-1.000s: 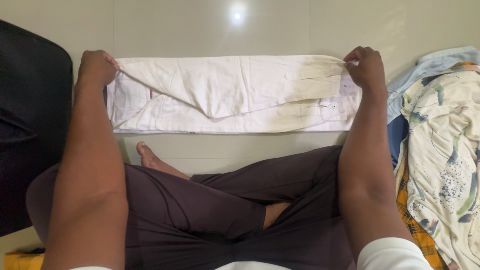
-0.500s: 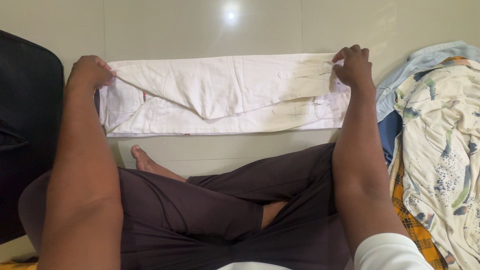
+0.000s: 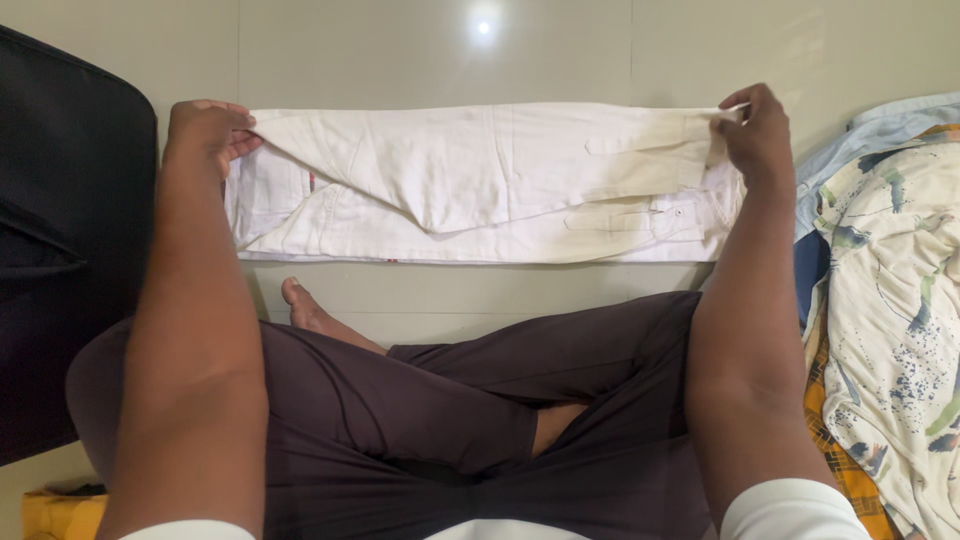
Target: The person folds a white collared shirt by smoothing it out on the floor, folding in the sides and sleeves, and then tucking it into a black bag.
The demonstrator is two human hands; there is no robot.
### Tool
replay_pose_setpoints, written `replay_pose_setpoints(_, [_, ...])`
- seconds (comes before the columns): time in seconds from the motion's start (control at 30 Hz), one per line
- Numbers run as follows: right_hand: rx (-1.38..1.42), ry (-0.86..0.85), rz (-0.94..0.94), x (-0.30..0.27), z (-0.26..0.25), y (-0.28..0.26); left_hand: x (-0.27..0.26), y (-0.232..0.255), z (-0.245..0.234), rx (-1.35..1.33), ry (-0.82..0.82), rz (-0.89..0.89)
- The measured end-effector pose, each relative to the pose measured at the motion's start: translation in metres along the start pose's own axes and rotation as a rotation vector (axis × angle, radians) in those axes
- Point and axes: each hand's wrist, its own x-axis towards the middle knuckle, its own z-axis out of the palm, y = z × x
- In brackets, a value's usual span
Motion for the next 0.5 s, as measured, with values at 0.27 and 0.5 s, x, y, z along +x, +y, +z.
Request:
replay_pose_setpoints(0.27, [-0.240,0.059,-0.028,-0.007,0.013,-0.015,-0.014,0.007,0.012,0.271,0.227,0.131])
replay_pose_setpoints(0.5, [-0.113,-0.138,-0.428,-0.038,0.094,-0.102,-0.034,-0.036,0.137,0.722,0.288,0.880])
